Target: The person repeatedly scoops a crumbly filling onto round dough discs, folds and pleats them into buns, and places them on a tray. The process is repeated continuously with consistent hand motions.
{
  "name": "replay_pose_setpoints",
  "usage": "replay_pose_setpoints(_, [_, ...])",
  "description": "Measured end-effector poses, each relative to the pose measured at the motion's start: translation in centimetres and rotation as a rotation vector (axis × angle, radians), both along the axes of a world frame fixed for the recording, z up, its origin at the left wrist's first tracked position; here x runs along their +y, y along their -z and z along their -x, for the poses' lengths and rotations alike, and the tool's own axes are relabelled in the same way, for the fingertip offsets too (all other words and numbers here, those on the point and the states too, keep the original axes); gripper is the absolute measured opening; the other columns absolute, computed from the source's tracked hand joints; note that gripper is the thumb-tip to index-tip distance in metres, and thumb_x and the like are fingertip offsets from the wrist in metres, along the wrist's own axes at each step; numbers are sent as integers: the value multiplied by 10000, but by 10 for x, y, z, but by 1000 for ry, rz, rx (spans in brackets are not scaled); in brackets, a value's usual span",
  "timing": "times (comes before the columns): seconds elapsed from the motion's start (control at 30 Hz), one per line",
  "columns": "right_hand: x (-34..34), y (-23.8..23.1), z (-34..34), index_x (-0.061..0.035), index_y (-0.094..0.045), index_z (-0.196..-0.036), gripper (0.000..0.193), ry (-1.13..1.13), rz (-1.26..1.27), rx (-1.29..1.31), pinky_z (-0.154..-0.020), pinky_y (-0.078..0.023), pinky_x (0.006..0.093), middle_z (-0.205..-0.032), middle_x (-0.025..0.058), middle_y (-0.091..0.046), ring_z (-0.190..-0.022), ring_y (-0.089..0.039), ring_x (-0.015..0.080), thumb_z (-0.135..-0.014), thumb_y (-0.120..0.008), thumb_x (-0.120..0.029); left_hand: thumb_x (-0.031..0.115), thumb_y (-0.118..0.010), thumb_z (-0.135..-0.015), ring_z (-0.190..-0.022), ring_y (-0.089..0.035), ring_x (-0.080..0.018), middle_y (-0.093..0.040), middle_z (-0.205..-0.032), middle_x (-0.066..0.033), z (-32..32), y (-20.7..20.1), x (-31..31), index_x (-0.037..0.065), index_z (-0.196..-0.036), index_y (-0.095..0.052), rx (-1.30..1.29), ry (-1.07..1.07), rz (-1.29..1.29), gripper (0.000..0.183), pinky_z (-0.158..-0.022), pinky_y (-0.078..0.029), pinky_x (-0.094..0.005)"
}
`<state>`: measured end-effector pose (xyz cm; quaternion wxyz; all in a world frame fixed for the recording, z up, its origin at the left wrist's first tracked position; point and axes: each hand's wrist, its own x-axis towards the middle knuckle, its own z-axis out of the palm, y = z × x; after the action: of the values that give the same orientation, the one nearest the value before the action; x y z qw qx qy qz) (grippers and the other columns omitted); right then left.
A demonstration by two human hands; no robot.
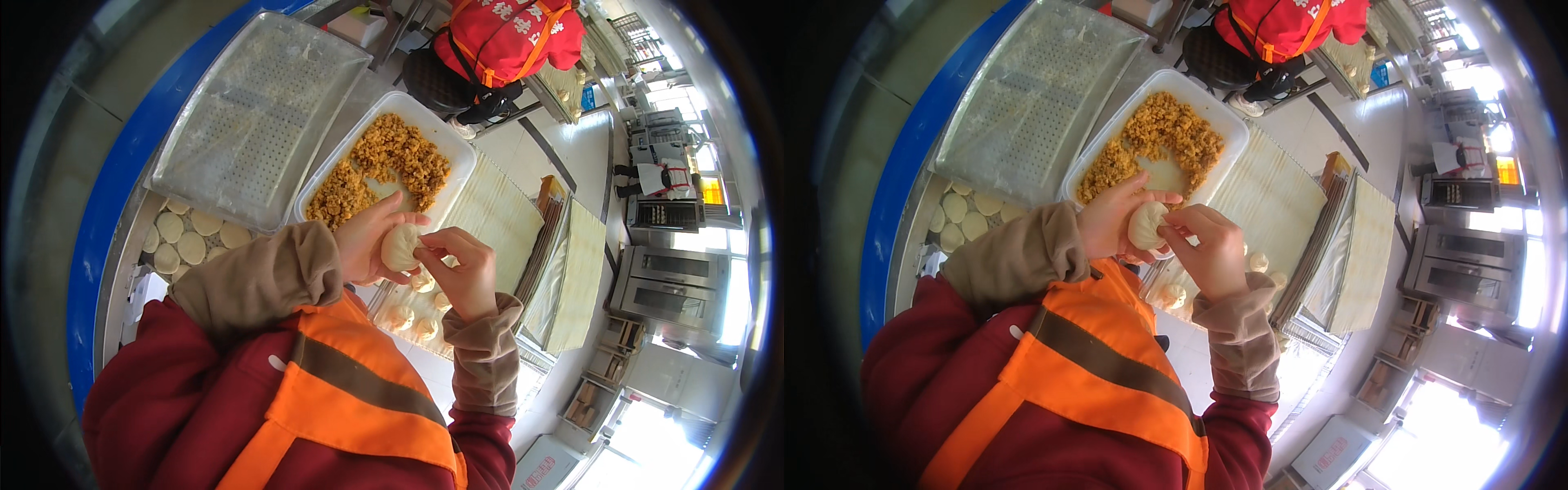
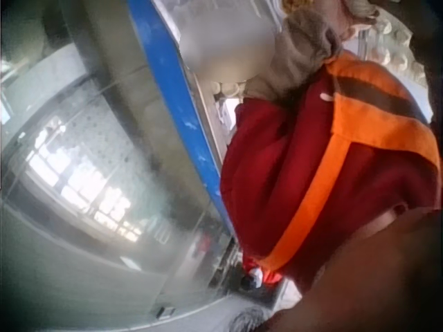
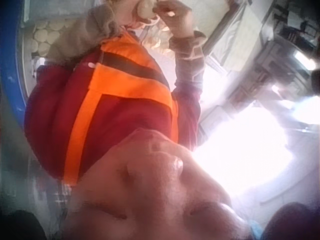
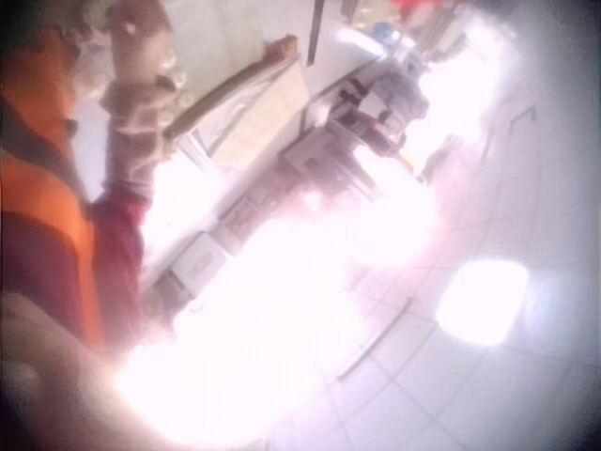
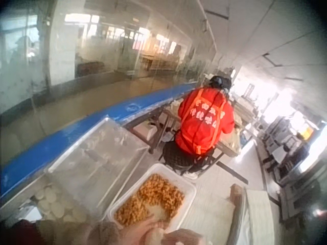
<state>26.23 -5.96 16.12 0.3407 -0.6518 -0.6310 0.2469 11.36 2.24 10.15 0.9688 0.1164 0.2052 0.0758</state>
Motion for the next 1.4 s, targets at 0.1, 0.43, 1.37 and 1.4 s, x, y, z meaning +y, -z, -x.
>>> replay_pose_setpoints(0.1, [-5, -4, 11, -18, -659, -795, 160, -159, -317, -308, -580, -513, 297, -727, 77, -626, -655, -623, 220, -664, -750, -3, 646, -244, -930, -676, -605, -167, -609, -838, -69, 6, 4, -2, 71, -1060, -577, 39, 74, -251, 677, -561, -515, -288])
replay_pose_setpoints(0.43, [-9, -9, 6, -15, -664, -821, 126, -48, -38, -169, -576, -513, 291, -764, 95, -627, -652, -632, 236, -713, -723, 11, 647, -190, -936, -587, -569, -137, -597, -723, -51, -7, 7, -5, 38, -1014, -583, 97, 156, -227, 728, -430, -433, -255])
replay_pose_setpoints(1.37, [-29, -10, 10, -21, -622, -868, 193, -98, 1, -197, -553, -485, 241, -686, 61, -634, -564, -607, 124, -738, -759, -56, 534, -307, -973, -774, -613, -157, -636, -889, -71, -16, 13, -17, 42, -983, -604, 27, 15, -235, 575, -700, -508, -293])
replay_pose_setpoints(1.4, [-29, -10, 10, -24, -622, -868, 197, -89, 55, -172, -548, -482, 243, -683, 59, -628, -563, -606, 128, -734, -762, -63, 521, -319, -976, -780, -612, -156, -634, -885, -70, -16, 14, -18, 44, -975, -604, 5, 75, -195, 556, -699, -505, -289])
